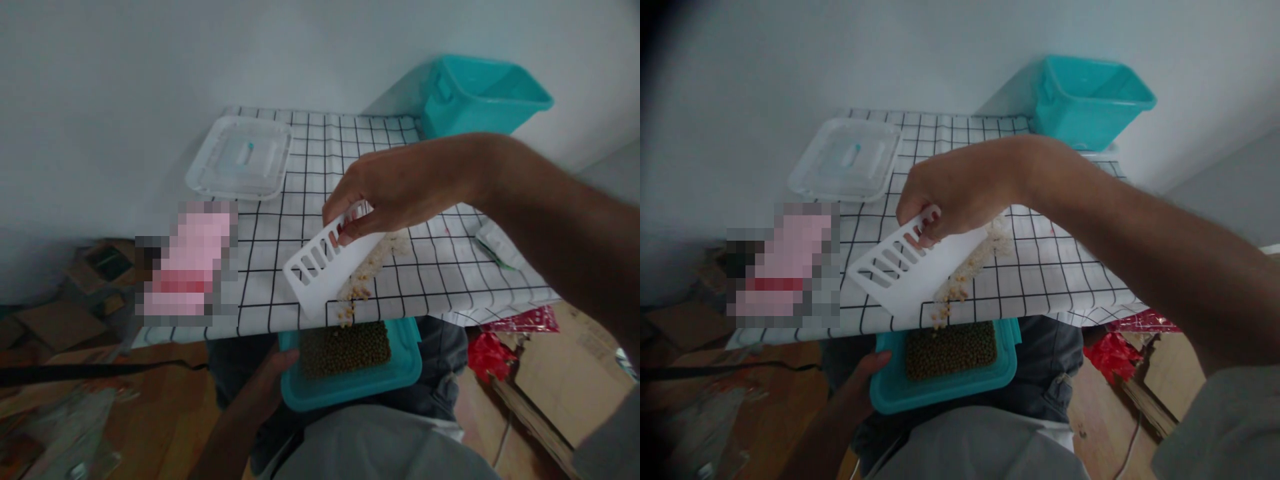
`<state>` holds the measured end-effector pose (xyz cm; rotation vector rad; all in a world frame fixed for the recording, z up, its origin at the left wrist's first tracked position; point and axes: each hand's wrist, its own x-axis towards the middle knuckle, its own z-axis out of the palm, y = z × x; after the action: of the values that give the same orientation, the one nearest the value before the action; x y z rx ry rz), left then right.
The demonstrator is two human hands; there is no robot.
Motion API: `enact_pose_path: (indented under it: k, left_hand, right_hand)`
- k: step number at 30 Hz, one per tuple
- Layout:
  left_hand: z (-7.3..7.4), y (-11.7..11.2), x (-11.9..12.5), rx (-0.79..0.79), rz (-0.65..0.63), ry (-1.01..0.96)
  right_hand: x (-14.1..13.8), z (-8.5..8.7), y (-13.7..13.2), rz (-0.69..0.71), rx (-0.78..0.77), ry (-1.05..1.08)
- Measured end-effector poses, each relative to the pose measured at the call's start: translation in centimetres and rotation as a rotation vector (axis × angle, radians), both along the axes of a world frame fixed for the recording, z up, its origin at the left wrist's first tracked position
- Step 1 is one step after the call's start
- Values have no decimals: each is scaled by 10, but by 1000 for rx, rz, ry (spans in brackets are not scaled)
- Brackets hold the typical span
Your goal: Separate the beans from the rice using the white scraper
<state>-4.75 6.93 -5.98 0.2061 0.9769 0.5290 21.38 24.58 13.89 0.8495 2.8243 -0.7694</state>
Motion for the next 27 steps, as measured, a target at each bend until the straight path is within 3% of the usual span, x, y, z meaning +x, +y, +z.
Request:
enact_pose_path:
  k: [3, 8, 11, 15, 20, 27]
  left_hand:
    - [2, 0, 2, -17, 5, 36]
    - [5, 0, 5, -14, 15, 62]
    - [3, -1, 7, 33, 0, 34]
    - [-1, -1, 12, 118, -6, -11]
    - [-1, 1, 21, 149, -31, -71]
    - [2, -3, 33, 166, -28, -142]
  right_hand:
    - [8, 9, -5, -17, 62, 53]
    - [33, 25, -26, -177, 248, 97]
    - [57, 27, -58, -346, 370, 108]
    - [92, 13, -113, -632, 493, 25]
    - [124, -9, -145, -646, 442, 42]
    - [133, -11, -128, -655, 273, -76]
